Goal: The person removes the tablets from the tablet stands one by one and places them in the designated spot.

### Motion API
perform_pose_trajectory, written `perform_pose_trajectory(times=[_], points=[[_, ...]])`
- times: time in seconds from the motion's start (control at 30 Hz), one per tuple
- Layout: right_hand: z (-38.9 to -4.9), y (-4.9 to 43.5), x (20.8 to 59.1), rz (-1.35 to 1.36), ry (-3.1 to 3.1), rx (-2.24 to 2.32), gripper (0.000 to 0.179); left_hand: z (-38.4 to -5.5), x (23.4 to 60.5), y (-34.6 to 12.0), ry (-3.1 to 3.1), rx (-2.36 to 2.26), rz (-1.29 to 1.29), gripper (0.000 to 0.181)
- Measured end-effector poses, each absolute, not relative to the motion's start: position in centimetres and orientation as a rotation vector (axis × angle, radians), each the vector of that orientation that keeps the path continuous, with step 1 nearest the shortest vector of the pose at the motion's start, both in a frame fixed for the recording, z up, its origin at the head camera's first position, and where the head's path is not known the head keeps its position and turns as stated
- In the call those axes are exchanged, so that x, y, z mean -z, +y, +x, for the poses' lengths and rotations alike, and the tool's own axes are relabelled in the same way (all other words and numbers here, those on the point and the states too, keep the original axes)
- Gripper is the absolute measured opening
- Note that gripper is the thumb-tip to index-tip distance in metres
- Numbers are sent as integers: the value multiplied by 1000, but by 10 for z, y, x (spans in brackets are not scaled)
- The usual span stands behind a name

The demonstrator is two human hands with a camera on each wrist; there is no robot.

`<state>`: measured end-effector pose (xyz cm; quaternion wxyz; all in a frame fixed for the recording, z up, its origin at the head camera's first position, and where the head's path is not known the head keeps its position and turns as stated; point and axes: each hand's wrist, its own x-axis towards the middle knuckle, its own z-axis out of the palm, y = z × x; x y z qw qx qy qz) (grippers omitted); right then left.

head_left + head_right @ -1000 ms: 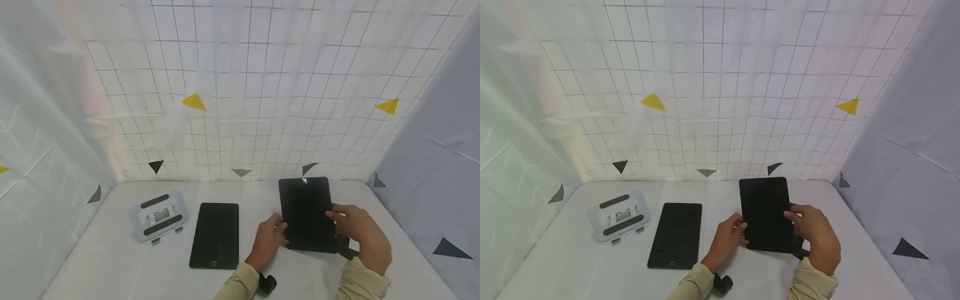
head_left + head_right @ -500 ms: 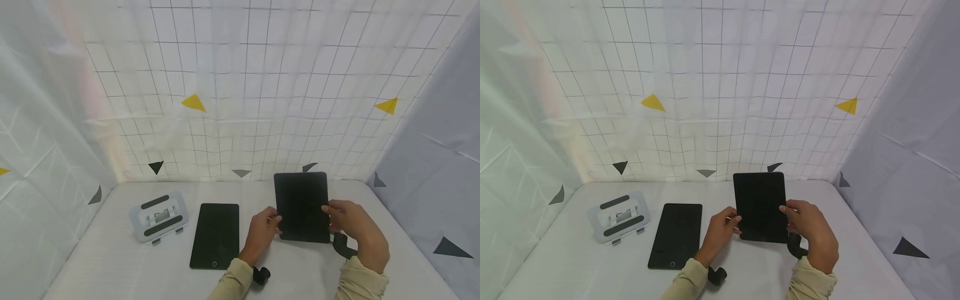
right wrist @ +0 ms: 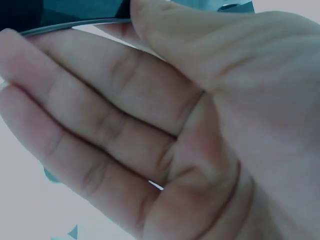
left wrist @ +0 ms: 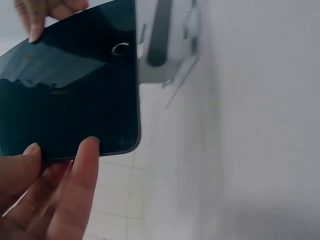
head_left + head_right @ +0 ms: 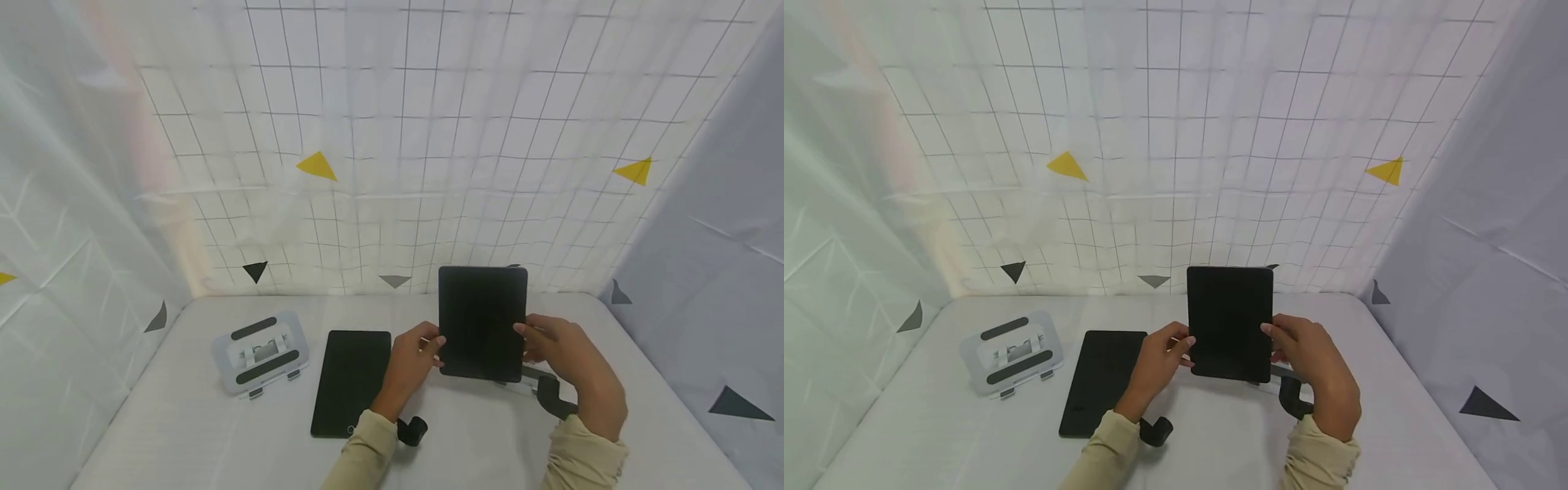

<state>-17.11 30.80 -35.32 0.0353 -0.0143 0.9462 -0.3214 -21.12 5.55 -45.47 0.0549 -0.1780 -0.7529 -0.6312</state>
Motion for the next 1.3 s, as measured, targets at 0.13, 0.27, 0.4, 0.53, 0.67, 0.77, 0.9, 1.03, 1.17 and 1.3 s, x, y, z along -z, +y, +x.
perform_pose_trajectory(times=[0.13, 0.27, 0.4, 0.53, 0.67, 0.77, 0.9, 1.03, 1.17, 1.3], points=[[-174, 301, 353, -18, 2864, 1036, 66, -214, 450, 45, -2272, 1910, -538, 11], [-177, 295, 354, -66, 2886, 1028, 60, -218, 448, 38, -2284, 1887, -519, 11], [-180, 289, 355, -101, 2900, 1031, 56, -220, 444, 31, -2306, 1861, -499, 13], [-183, 284, 356, -124, 2898, 1050, 52, -224, 443, 24, -2310, 1850, -488, 13], [-186, 280, 357, -176, 2894, 1079, 46, -226, 443, 19, -2323, 1833, -471, 14], [-188, 277, 359, -201, 2887, 1094, 41, -227, 443, 16, -2345, 1817, -464, 14], [-190, 272, 361, -204, 2878, 1097, 37, -228, 444, 12, -2384, 1806, -438, 14], [-194, 268, 363, -226, 2863, 1095, 39, -228, 446, 8, -2423, 1802, -415, 14], [-197, 267, 365, -261, 2847, 1095, 37, -230, 447, 5, -2453, 1804, -417, 14], [-198, 265, 365, -279, 2826, 1101, 28, -232, 447, 1, -2482, 1788, -435, 15]])
